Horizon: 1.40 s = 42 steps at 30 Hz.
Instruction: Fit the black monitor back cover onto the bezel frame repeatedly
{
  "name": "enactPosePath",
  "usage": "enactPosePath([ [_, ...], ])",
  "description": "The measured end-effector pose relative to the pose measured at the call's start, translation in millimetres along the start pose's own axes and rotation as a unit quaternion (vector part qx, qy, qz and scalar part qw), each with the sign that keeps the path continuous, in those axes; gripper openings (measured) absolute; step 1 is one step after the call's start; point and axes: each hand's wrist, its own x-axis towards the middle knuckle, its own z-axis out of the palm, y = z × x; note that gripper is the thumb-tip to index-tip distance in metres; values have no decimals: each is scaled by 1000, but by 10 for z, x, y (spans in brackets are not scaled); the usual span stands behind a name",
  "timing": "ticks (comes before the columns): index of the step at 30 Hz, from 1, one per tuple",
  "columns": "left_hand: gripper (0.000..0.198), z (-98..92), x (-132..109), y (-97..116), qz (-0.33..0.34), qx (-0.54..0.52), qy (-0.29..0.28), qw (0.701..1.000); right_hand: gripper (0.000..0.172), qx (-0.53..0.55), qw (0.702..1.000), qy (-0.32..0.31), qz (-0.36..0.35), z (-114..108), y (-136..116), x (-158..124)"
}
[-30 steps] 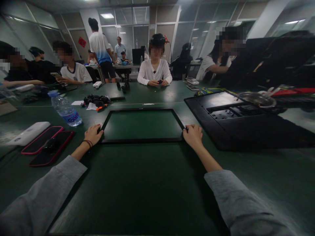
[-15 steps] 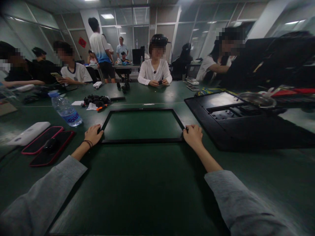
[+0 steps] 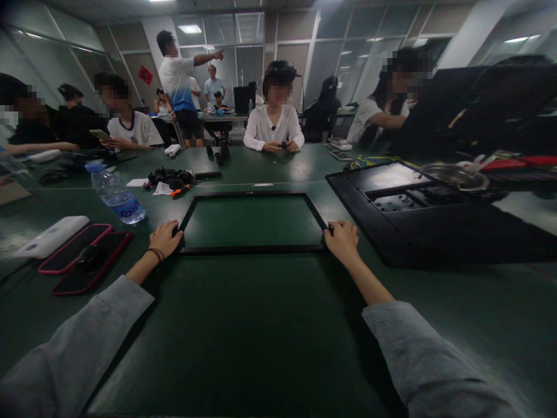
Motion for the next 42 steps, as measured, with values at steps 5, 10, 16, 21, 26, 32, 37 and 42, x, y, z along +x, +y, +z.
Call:
enactPosePath([
  [5, 47, -11, -15, 14, -2, -5, 3, 1000, 49, -1, 1000, -6, 3, -26, -21, -10],
  [10, 47, -1, -7, -2, 0, -8, 3, 1000, 48, -5, 1000, -13, 3, -27, -29, -13],
  [16, 47, 4, 2, -9, 1, 3, 1, 1000, 46, -5, 1000, 6, -6, 21, 8, -6],
  [21, 45, 2, -9, -6, 7, 0, 8, 1000, 45, -3, 1000, 9, -4, 35, 32, 5],
  [26, 44, 29, -16, -30, 19, -15, 20, 999, 46, 9, 1000, 12, -13, 53, 41, 16],
  [32, 45, 19, -40, -13, 53, -59, 103, 992, 42, 60, 993, 78, -60, -12, -13, -6],
  [37, 55, -83, -78, 30, 104, -124, 313, 936, 46, 169, 955, 227, -90, -240, -184, -98],
  [42, 60, -134, -123, 51, 113, -135, 403, 898, 50, 205, 939, 263, -83, -344, -291, -173],
])
